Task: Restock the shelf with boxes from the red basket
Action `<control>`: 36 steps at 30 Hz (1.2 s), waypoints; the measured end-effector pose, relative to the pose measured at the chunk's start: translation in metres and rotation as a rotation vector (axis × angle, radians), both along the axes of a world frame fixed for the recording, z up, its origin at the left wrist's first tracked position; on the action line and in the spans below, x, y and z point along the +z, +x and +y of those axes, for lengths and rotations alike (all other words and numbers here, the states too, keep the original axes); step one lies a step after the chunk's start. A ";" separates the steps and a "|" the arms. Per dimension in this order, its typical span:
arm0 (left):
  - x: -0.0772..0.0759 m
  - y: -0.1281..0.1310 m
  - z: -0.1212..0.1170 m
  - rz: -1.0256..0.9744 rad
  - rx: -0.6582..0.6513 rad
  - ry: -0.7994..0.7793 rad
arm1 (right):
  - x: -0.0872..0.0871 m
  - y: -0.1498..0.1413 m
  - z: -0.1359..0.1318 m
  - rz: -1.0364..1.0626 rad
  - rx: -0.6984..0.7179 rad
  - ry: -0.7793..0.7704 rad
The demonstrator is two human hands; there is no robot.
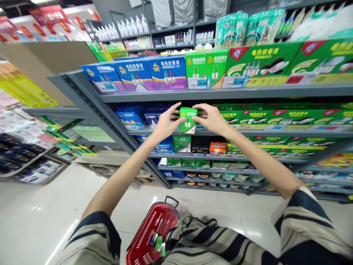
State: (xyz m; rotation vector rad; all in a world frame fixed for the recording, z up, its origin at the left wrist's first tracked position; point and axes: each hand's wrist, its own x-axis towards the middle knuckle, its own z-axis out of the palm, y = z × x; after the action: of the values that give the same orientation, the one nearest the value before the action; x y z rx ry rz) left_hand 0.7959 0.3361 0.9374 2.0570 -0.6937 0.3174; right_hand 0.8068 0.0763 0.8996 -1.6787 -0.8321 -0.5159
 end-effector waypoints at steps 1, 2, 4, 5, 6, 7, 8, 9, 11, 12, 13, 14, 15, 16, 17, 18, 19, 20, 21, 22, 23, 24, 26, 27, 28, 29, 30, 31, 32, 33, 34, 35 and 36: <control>-0.002 0.005 0.002 -0.001 0.001 -0.011 | -0.001 0.005 0.004 -0.041 -0.023 -0.015; -0.003 0.009 0.005 -0.002 0.001 -0.027 | -0.001 0.009 0.007 -0.085 -0.049 -0.039; -0.004 0.018 0.008 -0.007 -0.005 -0.069 | 0.002 0.015 0.010 -0.160 -0.108 -0.104; -0.004 0.022 0.009 -0.013 -0.013 -0.084 | 0.004 0.017 0.010 -0.186 -0.138 -0.137; -0.004 0.026 0.010 -0.028 -0.020 -0.088 | 0.005 0.019 0.010 -0.204 -0.167 -0.169; -0.005 0.030 0.011 -0.052 -0.023 -0.080 | 0.005 0.021 0.010 -0.217 -0.192 -0.201; -0.006 0.033 0.013 -0.083 -0.024 -0.066 | 0.005 0.023 0.009 -0.227 -0.212 -0.228; -0.006 0.035 0.013 -0.115 -0.022 -0.047 | 0.005 0.024 0.009 -0.232 -0.228 -0.248; -0.009 0.039 0.014 -0.160 -0.008 -0.010 | 0.003 0.026 0.009 -0.226 -0.248 -0.276; -0.011 0.041 0.014 -0.170 0.000 0.003 | 0.002 0.027 0.009 -0.219 -0.257 -0.289; -0.012 0.042 0.014 -0.175 0.006 0.011 | 0.001 0.027 0.009 -0.210 -0.265 -0.304; -0.014 0.043 0.013 -0.176 0.010 0.016 | 0.001 0.027 0.010 -0.199 -0.275 -0.321; -0.016 0.045 0.012 -0.175 0.011 0.018 | 0.001 0.028 0.010 -0.186 -0.283 -0.340; -0.017 0.047 0.010 -0.176 0.008 0.016 | 0.001 0.029 0.011 -0.173 -0.293 -0.357; -0.019 0.049 0.009 -0.182 0.002 0.018 | 0.001 0.030 0.011 -0.163 -0.306 -0.370; -0.020 0.051 0.007 -0.193 0.001 0.029 | 0.001 0.032 0.011 -0.154 -0.320 -0.381; -0.022 0.053 0.005 -0.209 0.006 0.053 | 0.000 0.034 0.011 -0.148 -0.334 -0.390; -0.023 0.056 0.003 -0.228 0.016 0.084 | 0.000 0.036 0.011 -0.146 -0.349 -0.398; -0.023 0.058 0.002 -0.248 0.029 0.123 | 0.000 0.039 0.011 -0.145 -0.362 -0.407; -0.024 0.061 0.000 -0.263 0.040 0.165 | -0.001 0.041 0.011 -0.146 -0.372 -0.421; -0.025 0.063 -0.001 -0.272 0.050 0.204 | 0.000 0.044 0.010 -0.149 -0.376 -0.441; -0.025 0.065 -0.001 -0.274 0.056 0.236 | 0.000 0.046 0.009 -0.153 -0.376 -0.464; -0.027 0.069 -0.002 -0.272 0.062 0.276 | 0.001 0.048 0.008 -0.162 -0.379 -0.513; -0.029 0.071 -0.002 -0.271 0.065 0.289 | 0.002 0.048 0.008 -0.162 -0.386 -0.539; -0.030 0.072 -0.001 -0.273 0.070 0.298 | 0.003 0.048 0.009 -0.158 -0.399 -0.562; -0.032 0.073 -0.002 -0.279 0.080 0.308 | 0.004 0.047 0.009 -0.152 -0.418 -0.580; -0.034 0.074 -0.002 -0.289 0.093 0.320 | 0.004 0.046 0.010 -0.145 -0.438 -0.598; -0.036 0.074 -0.002 -0.296 0.107 0.332 | 0.004 0.045 0.011 -0.138 -0.451 -0.615; -0.038 0.074 -0.002 -0.300 0.116 0.346 | 0.004 0.044 0.012 -0.130 -0.457 -0.633; -0.040 0.074 -0.002 -0.300 0.113 0.363 | 0.003 0.043 0.013 -0.120 -0.454 -0.653; -0.041 0.073 -0.001 -0.298 0.100 0.384 | 0.002 0.042 0.013 -0.111 -0.449 -0.675; -0.043 0.072 -0.001 -0.293 0.079 0.410 | 0.002 0.041 0.013 -0.105 -0.443 -0.695; -0.044 0.070 0.000 -0.289 0.059 0.438 | 0.001 0.040 0.012 -0.105 -0.440 -0.709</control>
State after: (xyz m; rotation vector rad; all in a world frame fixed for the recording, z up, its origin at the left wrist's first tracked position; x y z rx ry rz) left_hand 0.8663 0.3365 0.8932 2.4778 -0.9428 0.5433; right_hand 0.8472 0.0888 0.9011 -2.5373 -0.7654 -0.6557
